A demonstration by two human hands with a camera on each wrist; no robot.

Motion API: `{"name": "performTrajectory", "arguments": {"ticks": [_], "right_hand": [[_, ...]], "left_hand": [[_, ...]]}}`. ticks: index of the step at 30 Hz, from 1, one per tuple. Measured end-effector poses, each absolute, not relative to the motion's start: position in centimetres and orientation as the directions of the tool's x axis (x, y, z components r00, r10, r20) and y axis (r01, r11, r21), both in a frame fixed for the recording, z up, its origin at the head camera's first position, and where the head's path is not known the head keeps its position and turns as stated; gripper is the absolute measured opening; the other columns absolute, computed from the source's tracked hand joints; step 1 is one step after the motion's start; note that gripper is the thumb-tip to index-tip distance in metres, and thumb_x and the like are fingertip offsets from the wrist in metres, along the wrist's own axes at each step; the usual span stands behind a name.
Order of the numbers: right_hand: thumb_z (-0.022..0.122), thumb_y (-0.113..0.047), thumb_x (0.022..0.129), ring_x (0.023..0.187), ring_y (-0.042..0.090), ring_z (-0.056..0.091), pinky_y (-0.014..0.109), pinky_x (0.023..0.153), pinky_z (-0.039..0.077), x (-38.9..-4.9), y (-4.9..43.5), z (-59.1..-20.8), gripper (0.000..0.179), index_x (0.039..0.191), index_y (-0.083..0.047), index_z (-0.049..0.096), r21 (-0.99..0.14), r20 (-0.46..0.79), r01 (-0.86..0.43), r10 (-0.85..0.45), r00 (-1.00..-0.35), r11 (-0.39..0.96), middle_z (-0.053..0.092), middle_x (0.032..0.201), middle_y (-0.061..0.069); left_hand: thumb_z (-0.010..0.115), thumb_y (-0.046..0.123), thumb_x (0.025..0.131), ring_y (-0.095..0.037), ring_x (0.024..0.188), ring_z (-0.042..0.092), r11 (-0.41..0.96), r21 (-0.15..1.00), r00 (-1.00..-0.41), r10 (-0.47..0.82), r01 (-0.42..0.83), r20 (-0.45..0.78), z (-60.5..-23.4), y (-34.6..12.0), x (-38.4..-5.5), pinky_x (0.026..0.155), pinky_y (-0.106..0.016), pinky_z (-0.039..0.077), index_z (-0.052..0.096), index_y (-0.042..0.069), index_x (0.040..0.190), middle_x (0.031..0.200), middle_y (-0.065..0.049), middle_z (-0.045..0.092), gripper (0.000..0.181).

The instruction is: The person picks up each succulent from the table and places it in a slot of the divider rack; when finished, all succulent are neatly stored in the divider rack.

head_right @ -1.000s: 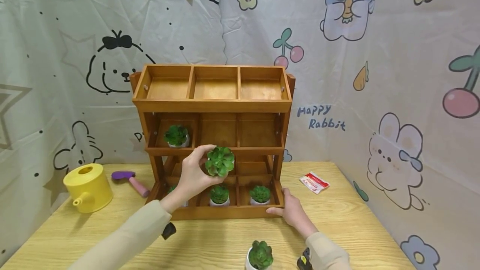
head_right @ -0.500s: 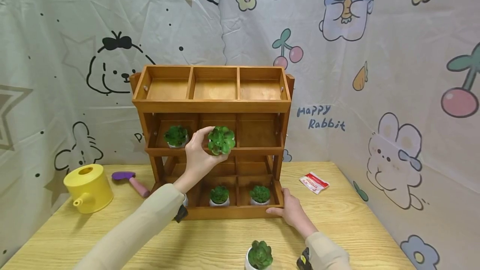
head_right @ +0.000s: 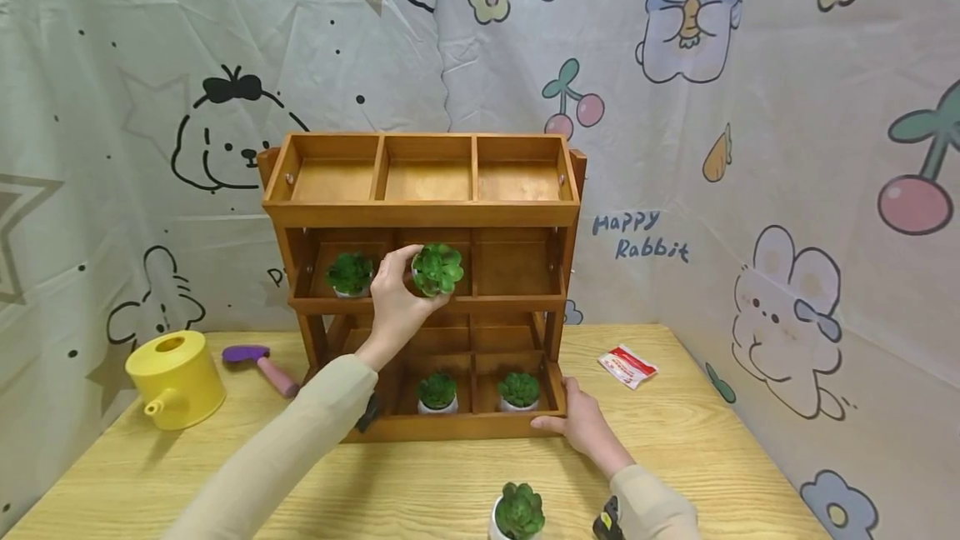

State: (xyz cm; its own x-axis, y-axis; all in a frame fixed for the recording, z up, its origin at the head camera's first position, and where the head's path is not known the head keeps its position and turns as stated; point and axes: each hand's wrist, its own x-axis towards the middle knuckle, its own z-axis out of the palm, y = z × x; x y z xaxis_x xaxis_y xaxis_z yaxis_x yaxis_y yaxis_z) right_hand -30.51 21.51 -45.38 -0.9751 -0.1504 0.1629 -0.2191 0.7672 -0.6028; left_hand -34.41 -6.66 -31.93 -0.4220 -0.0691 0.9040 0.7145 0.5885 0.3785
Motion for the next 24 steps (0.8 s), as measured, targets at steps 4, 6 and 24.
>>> {"name": "performTrajectory", "arguments": {"ticks": [4,6,24], "right_hand": [[0.081,-0.039,0.072,0.102,0.04,0.063,0.05,0.086,0.05,-30.6,21.5,-45.5,0.087,0.131,0.01,0.04,-0.593,0.17,-0.222,-0.149,-0.974,0.774,0.064,0.11,0.027],[0.081,-0.039,0.072,0.102,0.04,0.062,0.051,0.086,0.05,-30.6,21.5,-45.5,0.087,0.131,0.011,0.04,-0.593,0.17,-0.221,-0.149,-0.974,0.774,0.064,0.11,0.028],[0.081,-0.039,0.073,0.101,0.039,0.063,0.05,0.086,0.05,-30.4,21.4,-45.3,0.086,0.131,0.009,0.041,-0.597,0.162,-0.21,-0.14,-0.977,0.774,0.065,0.109,0.026]], "left_hand": [[0.089,0.009,0.059,-0.035,0.106,0.054,0.582,0.405,-0.434,-0.098,0.705,0.896,-32.1,-6.5,-34.8,0.093,-0.047,0.049,0.056,0.006,0.115,0.115,-0.02,0.05,0.065],[0.088,0.009,0.06,-0.035,0.106,0.054,0.58,0.419,-0.447,-0.103,0.699,0.889,-32.2,-6.5,-34.9,0.093,-0.047,0.049,0.056,0.007,0.115,0.114,-0.019,0.049,0.064],[0.087,0.012,0.065,-0.036,0.102,0.058,0.61,0.459,-0.518,-0.093,0.645,0.851,-33.3,-6.5,-35.8,0.089,-0.047,0.051,0.056,0.004,0.118,0.11,-0.019,0.054,0.062]]}}
